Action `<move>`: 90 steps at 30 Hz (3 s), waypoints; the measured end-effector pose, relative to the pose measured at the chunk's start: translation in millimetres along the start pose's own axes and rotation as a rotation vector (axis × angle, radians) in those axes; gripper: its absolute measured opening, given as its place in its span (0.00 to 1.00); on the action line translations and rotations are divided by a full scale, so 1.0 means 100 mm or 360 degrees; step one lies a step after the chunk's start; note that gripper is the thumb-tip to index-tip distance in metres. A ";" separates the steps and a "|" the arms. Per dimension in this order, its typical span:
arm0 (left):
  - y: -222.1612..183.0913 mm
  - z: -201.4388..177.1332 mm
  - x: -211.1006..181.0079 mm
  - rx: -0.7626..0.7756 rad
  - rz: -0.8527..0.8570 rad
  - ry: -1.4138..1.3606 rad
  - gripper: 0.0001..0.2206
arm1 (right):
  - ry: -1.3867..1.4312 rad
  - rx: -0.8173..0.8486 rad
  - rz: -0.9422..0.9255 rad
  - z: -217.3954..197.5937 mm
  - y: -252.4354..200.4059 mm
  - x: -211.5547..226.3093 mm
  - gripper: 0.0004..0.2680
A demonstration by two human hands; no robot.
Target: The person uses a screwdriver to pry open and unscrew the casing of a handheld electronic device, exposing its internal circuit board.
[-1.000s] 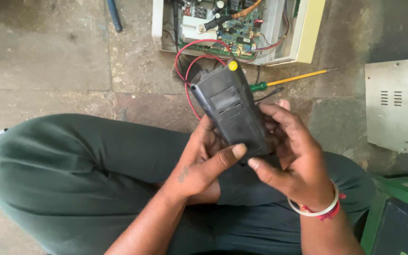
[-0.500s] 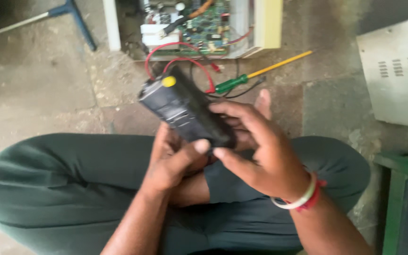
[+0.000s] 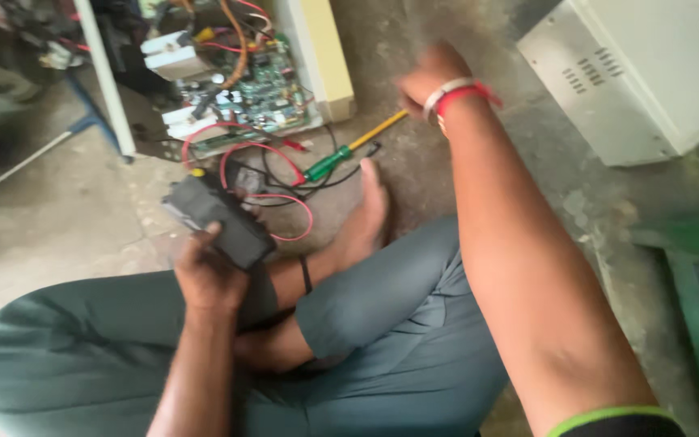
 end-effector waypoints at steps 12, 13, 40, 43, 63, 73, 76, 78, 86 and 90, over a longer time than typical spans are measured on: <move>-0.73 0.47 0.01 0.0143 0.0122 0.0200 0.33 | 0.0108 0.0214 0.0766 0.34 1.49 -1.46 0.14; -0.77 0.45 0.00 0.0172 0.0120 0.0172 0.33 | 0.0231 0.0230 0.0824 0.28 1.58 -1.48 0.14; -2.02 0.12 -0.85 0.0030 0.1285 0.1055 0.24 | 0.0058 0.0272 -0.1476 2.38 -3.78 0.97 0.04; -2.17 0.18 -0.98 -0.0024 0.1281 0.1004 0.22 | 0.0213 0.0459 -0.1463 2.48 -3.84 1.02 0.03; -1.96 0.21 -1.24 -0.0160 0.1041 0.0707 0.21 | 0.0160 0.0846 -0.1381 2.81 -3.26 1.25 0.04; -1.17 0.06 -1.68 -0.0509 0.0860 0.1691 0.22 | 0.0325 0.0942 -0.1158 2.86 -2.39 1.39 0.03; -0.94 -0.03 -1.63 -0.0499 0.0793 0.1747 0.22 | 0.0321 0.0914 -0.1032 2.92 -2.10 1.27 0.03; -0.86 -0.09 -1.56 -0.0495 0.0802 0.1803 0.24 | 0.0235 0.0835 -0.0941 2.95 -1.96 1.14 0.02; -0.63 -0.57 -1.48 -0.0228 0.0267 0.0430 0.20 | 0.0204 0.0818 -0.0731 3.09 -1.60 0.97 0.07; -0.69 -0.67 -1.48 -0.0355 0.0356 0.0521 0.19 | 0.0252 0.1036 -0.0164 3.09 -1.49 0.93 0.04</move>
Point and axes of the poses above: each hand's wrist, its own y-axis towards the middle knuckle, its own z-axis out of the palm, x = y × z, the point moved 3 cm from there along y, towards the middle knuckle, and after that the axes turned 4 degrees about x, right-handed, at the moved point
